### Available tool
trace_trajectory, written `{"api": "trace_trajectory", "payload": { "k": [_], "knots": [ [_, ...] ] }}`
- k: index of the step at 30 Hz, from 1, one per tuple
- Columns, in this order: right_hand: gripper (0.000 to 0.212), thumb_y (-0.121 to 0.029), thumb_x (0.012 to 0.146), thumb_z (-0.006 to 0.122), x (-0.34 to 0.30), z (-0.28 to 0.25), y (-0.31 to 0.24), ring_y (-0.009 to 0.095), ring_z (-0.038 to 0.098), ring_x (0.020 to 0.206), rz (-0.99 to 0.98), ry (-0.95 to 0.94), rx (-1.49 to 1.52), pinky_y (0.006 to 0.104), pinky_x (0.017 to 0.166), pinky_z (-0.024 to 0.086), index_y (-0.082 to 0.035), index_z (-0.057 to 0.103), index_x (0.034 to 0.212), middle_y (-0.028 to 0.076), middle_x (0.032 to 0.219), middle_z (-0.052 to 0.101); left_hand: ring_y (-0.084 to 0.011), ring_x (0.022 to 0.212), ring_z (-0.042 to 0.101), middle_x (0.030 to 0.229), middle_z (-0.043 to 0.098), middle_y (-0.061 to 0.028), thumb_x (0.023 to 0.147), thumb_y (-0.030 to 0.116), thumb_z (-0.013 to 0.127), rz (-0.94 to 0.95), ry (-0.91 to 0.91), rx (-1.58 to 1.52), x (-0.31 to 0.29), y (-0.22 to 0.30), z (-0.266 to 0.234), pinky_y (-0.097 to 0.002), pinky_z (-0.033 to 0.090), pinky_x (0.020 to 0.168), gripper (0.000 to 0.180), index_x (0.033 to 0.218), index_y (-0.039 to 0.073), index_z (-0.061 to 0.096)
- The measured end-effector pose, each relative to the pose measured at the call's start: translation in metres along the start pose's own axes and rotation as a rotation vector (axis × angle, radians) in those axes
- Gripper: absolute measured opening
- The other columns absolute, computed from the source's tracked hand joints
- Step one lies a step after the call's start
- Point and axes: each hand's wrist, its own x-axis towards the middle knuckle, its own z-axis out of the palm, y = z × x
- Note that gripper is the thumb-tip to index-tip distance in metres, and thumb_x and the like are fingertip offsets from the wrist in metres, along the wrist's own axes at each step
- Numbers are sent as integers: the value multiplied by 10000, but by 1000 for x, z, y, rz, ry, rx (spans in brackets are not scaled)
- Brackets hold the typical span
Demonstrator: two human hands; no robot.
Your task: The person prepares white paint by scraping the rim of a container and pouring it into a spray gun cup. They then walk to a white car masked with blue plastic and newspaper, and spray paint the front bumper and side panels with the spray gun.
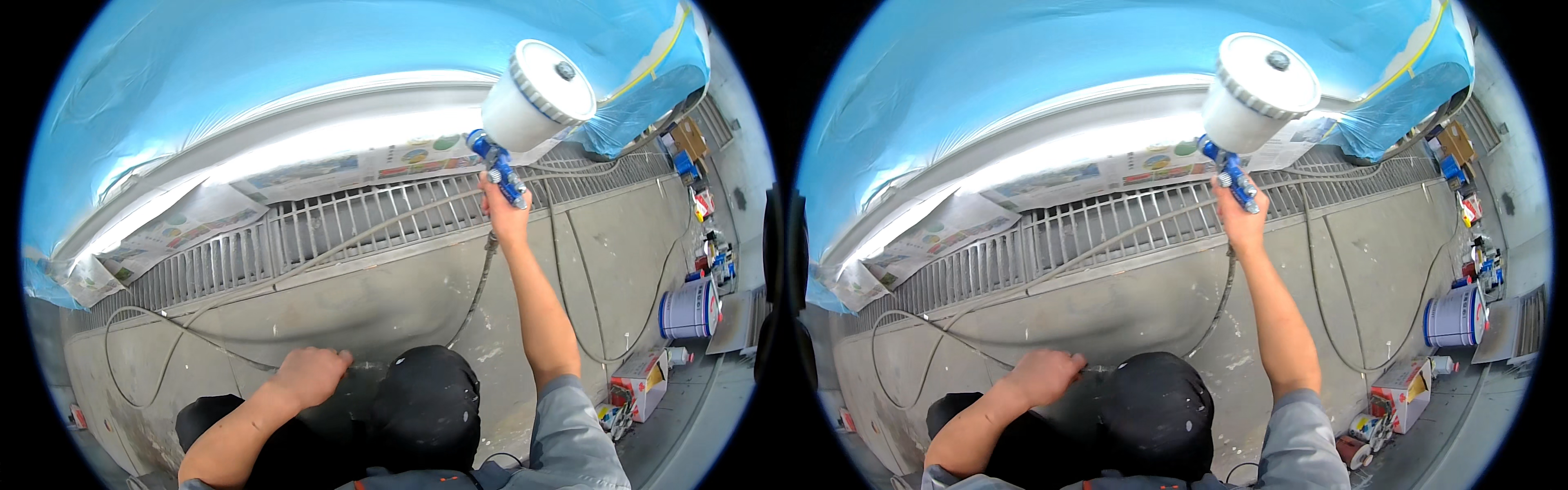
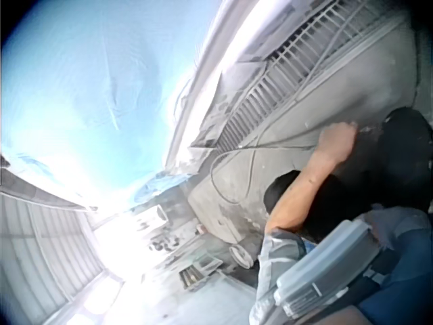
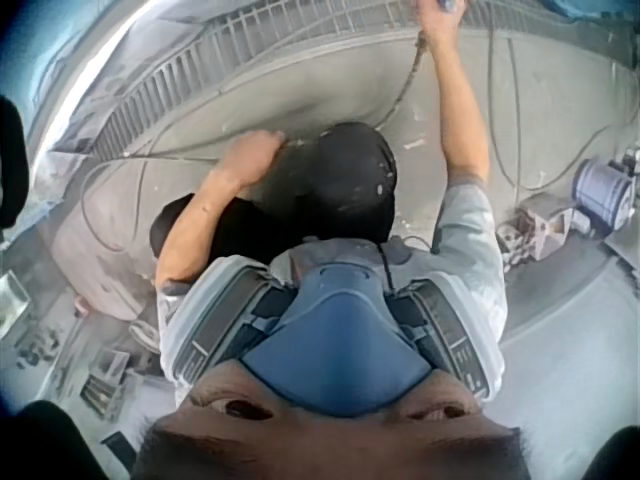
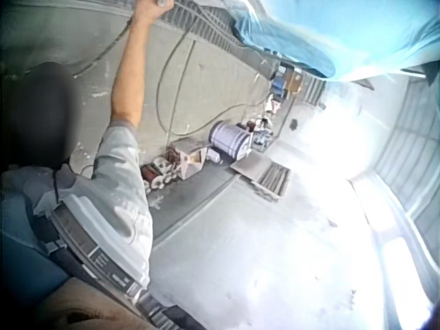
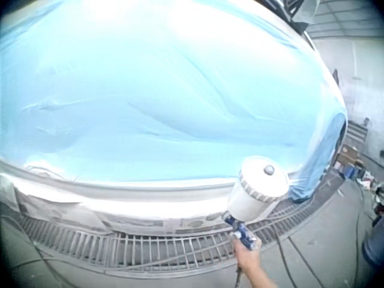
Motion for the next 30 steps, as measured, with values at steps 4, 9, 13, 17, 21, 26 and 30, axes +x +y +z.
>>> {"api": "trace_trajectory", "payload": {
  "k": [4, 9, 13, 17, 21, 26, 30],
  "knots": [
    [206, -186, 896, 771, 40, -64, 4, 70, 522, 472, -14, 117, -15, 247, 453, 386, -25, 689, 796, -5, 566, 573, -405, 869, 684, 891, 703, -157, 962, 238, 592, 1, 79, 3, 32, 30, -4, -524, 542, 724, 169, 1032, 84, 591],
    [259, -238, 947, 731, 92, -133, 20, 84, 515, 478, -66, 241, -39, 244, 441, 390, -33, 660, 806, 15, 611, 580, -394, 865, 688, 915, 699, -146, 968, 224, 583, -22, 109, 19, 64, 59, -9, -515, 548, 715, 157, 1065, 100, 577],
    [287, -254, 953, 730, 125, -181, 28, 96, 493, 441, -61, 301, -57, 248, 426, 374, -43, 644, 778, 11, 570, 542, -384, 862, 691, 934, 698, -135, 979, 236, 589, -40, 112, 44, 91, 76, -19, -504, 555, 706, 168, 1087, 108, 577],
    [292, -267, 945, 742, 159, -219, 38, 95, 494, 443, -78, 398, 9, 252, 416, 378, -44, 636, 789, 18, 602, 564, -376, 859, 692, 932, 697, -127, 981, 269, 602, -35, 139, 52, 113, 90, -30, -494, 559, 700, 201, 1105, 112, 581],
    [294, -251, 936, 747, 179, -239, 42, 91, 503, 442, -104, 501, 57, 251, 391, 383, -24, 638, 784, 24, 661, 609, -376, 857, 689, 926, 695, -124, 982, 273, 605, -42, 168, 41, 126, 97, -37, -493, 558, 705, 220, 1131, 113, 585],
    [287, -252, 933, 744, 190, -241, 45, 99, 517, 450, -93, 642, 108, 258, 388, 385, -28, 632, 794, 28, 655, 607, -388, 863, 678, 928, 689, -135, 977, 265, 613, -75, 179, -5, 128, 99, -46, -497, 550, 713, 242, 1153, 102, 585],
    [267, -241, 925, 757, 173, -225, 60, 94, 527, 457, -66, 563, 50, 253, 399, 394, -30, 645, 804, 30, 667, 627, -394, 862, 673, 925, 687, -142, 971, 255, 623, -79, 203, -22, 115, 91, -46, -498, 545, 713, 244, 1153, 96, 588]
  ]
}}
